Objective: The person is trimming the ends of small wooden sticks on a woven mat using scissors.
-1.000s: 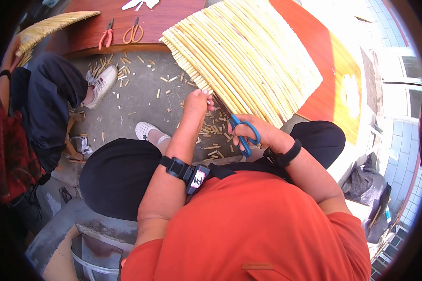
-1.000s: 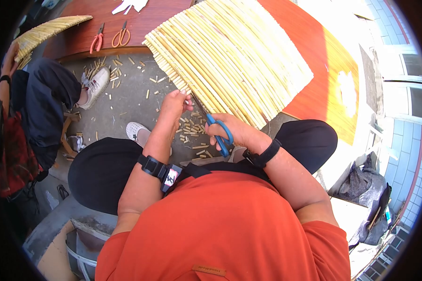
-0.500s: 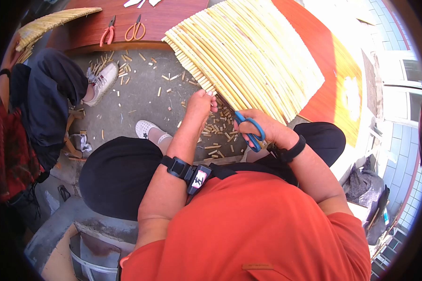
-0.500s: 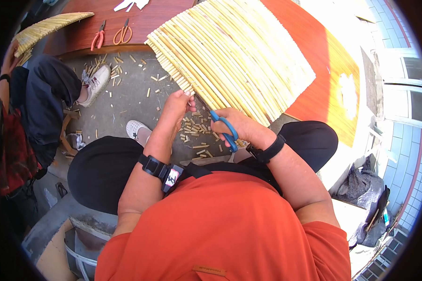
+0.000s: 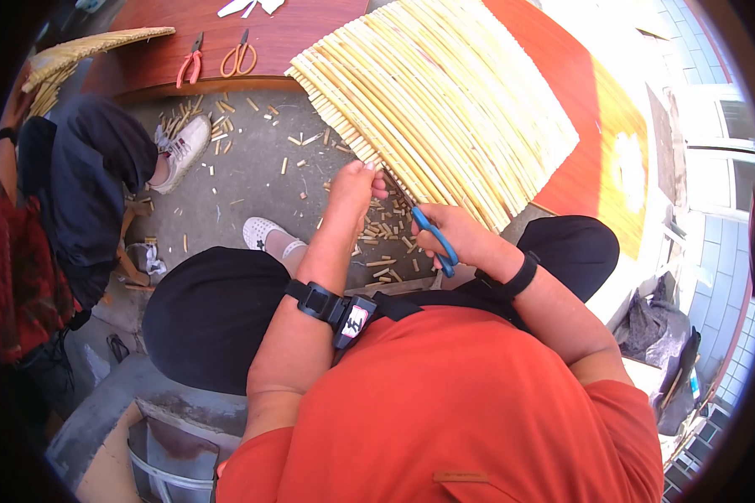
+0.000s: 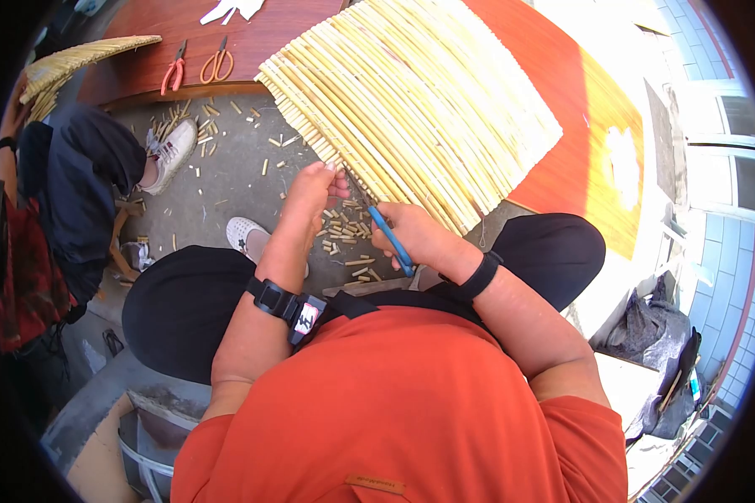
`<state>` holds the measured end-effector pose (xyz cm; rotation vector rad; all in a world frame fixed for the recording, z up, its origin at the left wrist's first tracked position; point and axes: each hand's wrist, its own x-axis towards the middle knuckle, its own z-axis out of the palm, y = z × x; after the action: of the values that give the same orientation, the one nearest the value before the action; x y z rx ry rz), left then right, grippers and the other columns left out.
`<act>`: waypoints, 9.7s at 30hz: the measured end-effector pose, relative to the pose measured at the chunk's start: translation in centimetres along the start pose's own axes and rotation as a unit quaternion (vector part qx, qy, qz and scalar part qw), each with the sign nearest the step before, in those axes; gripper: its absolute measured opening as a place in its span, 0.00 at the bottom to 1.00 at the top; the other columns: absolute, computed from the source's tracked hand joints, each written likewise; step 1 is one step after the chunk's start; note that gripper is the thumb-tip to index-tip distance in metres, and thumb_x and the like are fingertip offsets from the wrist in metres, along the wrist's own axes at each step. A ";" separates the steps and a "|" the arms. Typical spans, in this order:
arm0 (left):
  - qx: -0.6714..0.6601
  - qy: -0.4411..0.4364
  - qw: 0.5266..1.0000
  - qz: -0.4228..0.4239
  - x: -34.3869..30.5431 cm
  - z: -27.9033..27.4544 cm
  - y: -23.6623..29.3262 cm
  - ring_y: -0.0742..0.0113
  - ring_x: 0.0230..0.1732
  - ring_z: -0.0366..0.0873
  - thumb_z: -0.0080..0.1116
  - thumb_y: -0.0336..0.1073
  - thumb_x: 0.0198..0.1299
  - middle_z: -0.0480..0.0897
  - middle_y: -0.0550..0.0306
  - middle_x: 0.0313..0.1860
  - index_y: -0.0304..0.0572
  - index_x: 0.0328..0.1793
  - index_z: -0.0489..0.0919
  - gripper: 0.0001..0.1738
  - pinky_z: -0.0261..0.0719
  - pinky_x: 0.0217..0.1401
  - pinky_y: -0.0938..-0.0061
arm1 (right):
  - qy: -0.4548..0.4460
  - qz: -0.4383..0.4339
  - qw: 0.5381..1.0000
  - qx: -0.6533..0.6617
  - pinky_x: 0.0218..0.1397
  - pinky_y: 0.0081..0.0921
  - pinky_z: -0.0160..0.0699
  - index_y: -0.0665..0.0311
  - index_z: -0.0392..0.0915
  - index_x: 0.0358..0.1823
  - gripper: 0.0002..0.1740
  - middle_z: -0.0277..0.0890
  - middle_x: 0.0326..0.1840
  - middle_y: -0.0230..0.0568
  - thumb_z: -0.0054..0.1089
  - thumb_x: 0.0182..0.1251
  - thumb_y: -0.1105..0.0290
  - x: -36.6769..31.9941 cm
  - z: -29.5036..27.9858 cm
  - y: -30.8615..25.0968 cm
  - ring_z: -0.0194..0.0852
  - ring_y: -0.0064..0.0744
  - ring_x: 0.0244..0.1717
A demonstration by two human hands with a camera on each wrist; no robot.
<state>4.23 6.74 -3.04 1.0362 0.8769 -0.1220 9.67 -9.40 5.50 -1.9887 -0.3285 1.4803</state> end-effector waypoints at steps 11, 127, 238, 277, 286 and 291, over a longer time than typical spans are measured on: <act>0.005 0.010 1.000 0.026 1.0 -0.3 -1.1 0.73 0.22 0.74 0.46 0.39 0.65 0.77 0.63 0.24 0.44 0.33 0.75 0.11 0.69 0.27 0.79 | -0.093 0.007 0.994 0.057 0.23 0.20 0.71 0.68 0.71 0.37 0.12 0.74 0.22 0.38 0.50 0.55 0.67 -0.3 -1.7 -0.7 0.73 0.26 0.19; 0.025 0.033 0.998 0.051 1.3 -0.2 -1.2 0.72 0.20 0.72 0.49 0.32 0.65 0.76 0.61 0.23 0.38 0.38 0.78 0.08 0.71 0.25 0.80 | -0.024 0.025 0.994 -0.106 0.19 0.23 0.73 0.68 0.71 0.32 0.09 0.73 0.19 0.39 0.51 0.58 0.68 -0.4 -1.0 -1.7 0.73 0.28 0.17; -0.064 0.077 0.994 0.036 -0.4 0.4 -1.7 0.78 0.15 0.63 0.45 0.38 0.68 0.70 0.66 0.21 0.41 0.35 0.74 0.11 0.72 0.21 0.81 | -0.078 -0.018 0.979 0.186 0.22 0.17 0.68 0.66 0.72 0.41 0.12 0.73 0.23 0.32 0.50 0.58 0.67 -0.5 1.2 0.5 0.74 0.22 0.20; 0.012 0.053 0.998 0.044 0.0 -0.4 -1.3 0.75 0.17 0.67 0.46 0.34 0.67 0.72 0.64 0.21 0.40 0.39 0.77 0.09 0.68 0.20 0.80 | -0.075 -0.007 0.989 0.126 0.23 0.22 0.74 0.67 0.70 0.39 0.10 0.72 0.21 0.37 0.50 0.58 0.70 0.1 1.4 0.4 0.72 0.26 0.19; 0.009 0.053 0.998 0.035 -0.1 -0.5 -1.2 0.75 0.17 0.68 0.46 0.34 0.67 0.73 0.64 0.22 0.41 0.39 0.77 0.09 0.68 0.21 0.80 | -0.021 -0.034 0.997 0.063 0.18 0.19 0.70 0.65 0.72 0.36 0.07 0.68 0.19 0.32 0.51 0.60 0.70 -0.3 1.7 0.7 0.68 0.22 0.16; 0.004 0.042 0.998 0.038 -0.2 -0.6 -1.0 0.76 0.17 0.68 0.46 0.34 0.67 0.73 0.64 0.22 0.41 0.40 0.77 0.09 0.68 0.21 0.81 | -0.053 -0.015 0.996 0.065 0.20 0.19 0.70 0.65 0.72 0.37 0.08 0.69 0.20 0.33 0.52 0.60 0.69 -0.5 0.8 0.3 0.70 0.22 0.17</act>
<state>3.26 6.64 -3.70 1.0872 0.9128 -0.0181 8.68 -9.63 5.55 -1.7998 -0.2990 1.5514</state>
